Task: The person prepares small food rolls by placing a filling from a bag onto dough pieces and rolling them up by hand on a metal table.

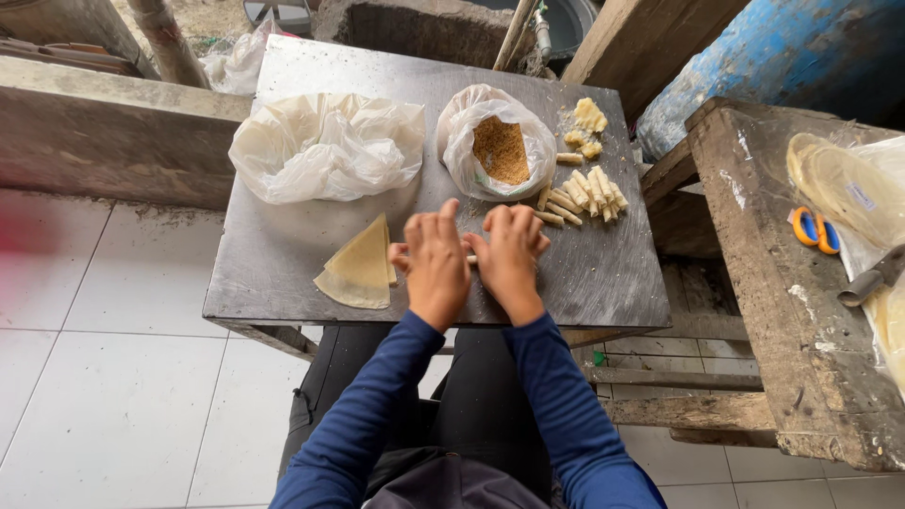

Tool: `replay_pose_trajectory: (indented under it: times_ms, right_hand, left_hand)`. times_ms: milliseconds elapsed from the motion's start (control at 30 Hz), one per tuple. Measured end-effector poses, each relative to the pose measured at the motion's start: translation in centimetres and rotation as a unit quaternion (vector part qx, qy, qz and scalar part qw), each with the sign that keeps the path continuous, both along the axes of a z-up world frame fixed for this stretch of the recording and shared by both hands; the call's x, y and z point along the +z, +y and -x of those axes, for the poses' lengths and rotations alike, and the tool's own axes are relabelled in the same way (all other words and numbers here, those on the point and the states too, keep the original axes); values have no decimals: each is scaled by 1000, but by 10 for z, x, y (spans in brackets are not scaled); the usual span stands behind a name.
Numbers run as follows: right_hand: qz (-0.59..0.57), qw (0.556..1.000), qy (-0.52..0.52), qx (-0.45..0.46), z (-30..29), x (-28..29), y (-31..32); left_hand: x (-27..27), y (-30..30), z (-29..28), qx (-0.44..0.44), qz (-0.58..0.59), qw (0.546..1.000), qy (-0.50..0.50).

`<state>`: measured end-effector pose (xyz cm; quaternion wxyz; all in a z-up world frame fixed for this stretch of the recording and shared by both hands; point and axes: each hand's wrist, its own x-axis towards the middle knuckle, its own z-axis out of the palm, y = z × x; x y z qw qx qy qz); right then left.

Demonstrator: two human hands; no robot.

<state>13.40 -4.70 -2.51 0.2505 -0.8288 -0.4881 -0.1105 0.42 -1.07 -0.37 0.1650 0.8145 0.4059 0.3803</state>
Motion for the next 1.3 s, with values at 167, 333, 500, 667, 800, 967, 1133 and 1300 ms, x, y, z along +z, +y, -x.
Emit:
replay_pose_trajectory:
  times_ms: [167,333,500,667,800,967,1133,1300]
  right_hand:
    - [12,999,35,28,-19,30,26]
    - [1,973,115,202,-31,53,-7]
    - [47,978,33,200,-23,27,-9]
    - [1,997,-67,-26,-78,27,-14]
    - [-37,986,-160,-37,-97,44,-21]
    - [-121,983,-27,138,-19,55,-16]
    - [-55,920,121,369,100,50,-7]
    - [-16,920,128,371,155,41,15]
  left_hand:
    - [2,32,61,37,-16,998,-52]
    - [-12,42,137,109,23,994,12]
    - [-18,36,151,94,47,994,21]
    - [-17,34,156,81,36,996,30]
    - [-14,32,156,76,61,995,18]
    - [-15,32,163,58,91,994,-29]
    - [-12,34,177,58,118,990,-43]
    - [-6,35,186,72,129,989,-19]
